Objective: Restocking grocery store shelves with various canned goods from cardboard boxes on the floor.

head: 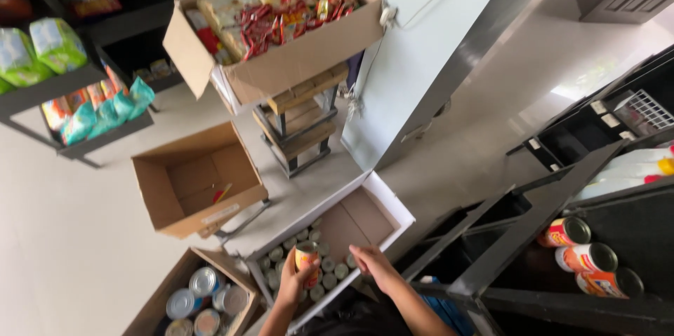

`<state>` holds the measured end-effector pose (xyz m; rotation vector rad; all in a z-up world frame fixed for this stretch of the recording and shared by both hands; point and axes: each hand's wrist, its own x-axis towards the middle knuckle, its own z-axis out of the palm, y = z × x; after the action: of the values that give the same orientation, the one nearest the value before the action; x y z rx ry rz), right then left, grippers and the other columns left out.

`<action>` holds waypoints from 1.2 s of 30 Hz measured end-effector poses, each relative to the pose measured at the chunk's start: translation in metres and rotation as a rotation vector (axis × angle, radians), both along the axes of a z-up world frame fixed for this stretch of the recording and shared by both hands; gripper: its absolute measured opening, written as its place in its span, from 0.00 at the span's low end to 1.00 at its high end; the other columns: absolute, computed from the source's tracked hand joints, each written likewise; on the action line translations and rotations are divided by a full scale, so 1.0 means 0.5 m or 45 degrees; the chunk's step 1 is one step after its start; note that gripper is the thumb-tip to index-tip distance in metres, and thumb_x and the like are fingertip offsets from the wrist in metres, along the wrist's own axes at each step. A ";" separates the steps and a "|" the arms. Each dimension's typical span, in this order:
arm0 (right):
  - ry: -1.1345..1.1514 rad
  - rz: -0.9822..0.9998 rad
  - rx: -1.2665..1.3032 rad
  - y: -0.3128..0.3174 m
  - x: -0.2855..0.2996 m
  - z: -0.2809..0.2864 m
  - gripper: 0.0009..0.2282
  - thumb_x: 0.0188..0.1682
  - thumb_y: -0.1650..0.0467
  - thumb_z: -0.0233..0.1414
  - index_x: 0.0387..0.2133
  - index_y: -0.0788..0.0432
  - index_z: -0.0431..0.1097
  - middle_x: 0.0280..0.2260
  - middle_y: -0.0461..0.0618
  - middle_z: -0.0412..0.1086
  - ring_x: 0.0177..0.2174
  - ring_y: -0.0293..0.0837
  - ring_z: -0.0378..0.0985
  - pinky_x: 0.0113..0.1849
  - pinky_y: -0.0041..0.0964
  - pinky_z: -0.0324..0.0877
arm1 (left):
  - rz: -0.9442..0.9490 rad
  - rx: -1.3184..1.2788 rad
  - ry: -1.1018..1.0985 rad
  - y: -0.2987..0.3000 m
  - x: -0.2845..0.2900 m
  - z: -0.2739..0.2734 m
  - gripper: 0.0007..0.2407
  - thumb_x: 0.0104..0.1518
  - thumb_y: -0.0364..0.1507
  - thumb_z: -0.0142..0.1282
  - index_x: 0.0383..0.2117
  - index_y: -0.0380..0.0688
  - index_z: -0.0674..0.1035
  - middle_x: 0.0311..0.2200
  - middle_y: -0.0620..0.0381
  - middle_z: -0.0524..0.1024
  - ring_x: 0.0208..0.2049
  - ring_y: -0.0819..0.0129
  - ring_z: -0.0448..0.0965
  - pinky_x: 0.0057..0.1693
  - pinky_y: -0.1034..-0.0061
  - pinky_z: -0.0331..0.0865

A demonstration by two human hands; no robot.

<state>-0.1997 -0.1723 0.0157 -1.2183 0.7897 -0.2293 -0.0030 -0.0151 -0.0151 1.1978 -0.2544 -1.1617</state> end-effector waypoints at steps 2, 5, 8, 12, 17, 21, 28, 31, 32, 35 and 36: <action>0.240 -0.056 0.086 -0.006 -0.001 -0.037 0.22 0.55 0.59 0.51 0.11 0.54 0.61 0.13 0.39 0.57 0.16 0.33 0.57 0.22 0.31 0.52 | -0.054 -0.002 0.061 -0.012 0.001 -0.042 0.18 0.49 0.23 0.66 0.46 0.39 0.74 0.30 0.56 0.77 0.27 0.68 0.77 0.34 0.74 0.71; 0.238 0.022 -0.117 0.000 0.000 -0.073 0.19 0.55 0.59 0.50 0.16 0.55 0.67 0.17 0.39 0.63 0.19 0.32 0.61 0.23 0.30 0.54 | -0.259 0.312 -0.079 -0.025 0.014 -0.070 0.16 0.48 0.28 0.65 0.42 0.40 0.76 0.21 0.53 0.73 0.20 0.65 0.71 0.28 0.70 0.64; 0.056 0.150 -0.420 0.009 -0.029 -0.209 0.16 0.59 0.59 0.48 0.28 0.57 0.70 0.24 0.40 0.68 0.24 0.32 0.66 0.28 0.28 0.62 | -0.542 0.739 -0.698 -0.035 0.015 -0.042 0.16 0.52 0.42 0.65 0.33 0.40 0.80 0.18 0.56 0.78 0.21 0.70 0.79 0.33 0.74 0.71; 0.260 -0.032 -0.165 0.086 0.017 -0.017 0.16 0.54 0.56 0.50 0.40 0.56 0.68 0.29 0.42 0.67 0.25 0.35 0.69 0.25 0.30 0.68 | -0.651 0.479 -0.805 -0.072 -0.013 -0.092 0.18 0.51 0.44 0.64 0.29 0.39 0.81 0.18 0.58 0.78 0.22 0.70 0.79 0.34 0.70 0.71; -0.105 -0.541 -0.328 0.177 -0.011 0.104 0.25 0.56 0.56 0.52 0.60 0.60 0.61 0.43 0.50 0.68 0.41 0.38 0.72 0.38 0.32 0.71 | -0.777 -0.228 0.068 -0.098 -0.058 0.073 0.23 0.67 0.48 0.41 0.54 0.41 0.73 0.43 0.54 0.77 0.41 0.69 0.77 0.48 0.71 0.73; -0.106 -0.782 -0.354 0.269 -0.063 0.261 0.24 0.54 0.59 0.52 0.58 0.59 0.60 0.45 0.47 0.69 0.41 0.38 0.73 0.40 0.35 0.70 | -0.958 -0.336 0.485 -0.038 -0.089 0.331 0.22 0.70 0.44 0.38 0.57 0.40 0.71 0.48 0.51 0.77 0.48 0.64 0.79 0.55 0.67 0.73; -0.269 -0.972 -0.495 0.422 -0.164 0.374 0.18 0.58 0.64 0.51 0.58 0.57 0.58 0.46 0.44 0.63 0.44 0.35 0.68 0.48 0.32 0.65 | -1.136 -0.273 0.599 0.061 -0.176 0.398 0.21 0.70 0.38 0.39 0.60 0.34 0.70 0.53 0.48 0.77 0.53 0.62 0.79 0.60 0.66 0.72; -0.234 -1.035 -0.444 0.467 -0.217 0.364 0.13 0.58 0.65 0.51 0.51 0.57 0.61 0.43 0.45 0.65 0.40 0.37 0.72 0.42 0.32 0.68 | -1.231 -0.233 0.693 0.103 -0.217 0.410 0.23 0.69 0.42 0.36 0.58 0.35 0.72 0.48 0.46 0.79 0.47 0.61 0.82 0.54 0.67 0.75; -0.247 -1.039 -0.482 0.482 -0.237 0.358 0.11 0.58 0.65 0.51 0.47 0.58 0.63 0.44 0.45 0.65 0.40 0.38 0.74 0.40 0.33 0.68 | -1.314 -0.282 0.647 0.121 -0.230 0.424 0.26 0.68 0.46 0.34 0.57 0.36 0.73 0.44 0.45 0.81 0.42 0.60 0.83 0.48 0.69 0.75; -0.187 -1.056 -0.546 0.539 -0.275 0.382 0.10 0.58 0.67 0.51 0.49 0.58 0.65 0.44 0.47 0.63 0.39 0.40 0.73 0.39 0.31 0.67 | -1.366 -0.313 0.699 0.162 -0.285 0.399 0.26 0.71 0.50 0.33 0.56 0.39 0.73 0.40 0.44 0.82 0.34 0.62 0.82 0.43 0.73 0.76; -0.184 -1.069 -0.559 0.562 -0.290 0.398 0.10 0.58 0.67 0.51 0.49 0.58 0.65 0.44 0.47 0.63 0.39 0.40 0.73 0.39 0.31 0.67 | -1.383 -0.321 0.700 0.182 -0.300 0.400 0.26 0.71 0.50 0.33 0.56 0.39 0.73 0.40 0.44 0.82 0.34 0.62 0.82 0.43 0.73 0.76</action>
<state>-0.3447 0.1089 0.2145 -1.1898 1.1261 -1.2141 -0.1532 0.0757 0.1851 0.4175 -0.6437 -2.2562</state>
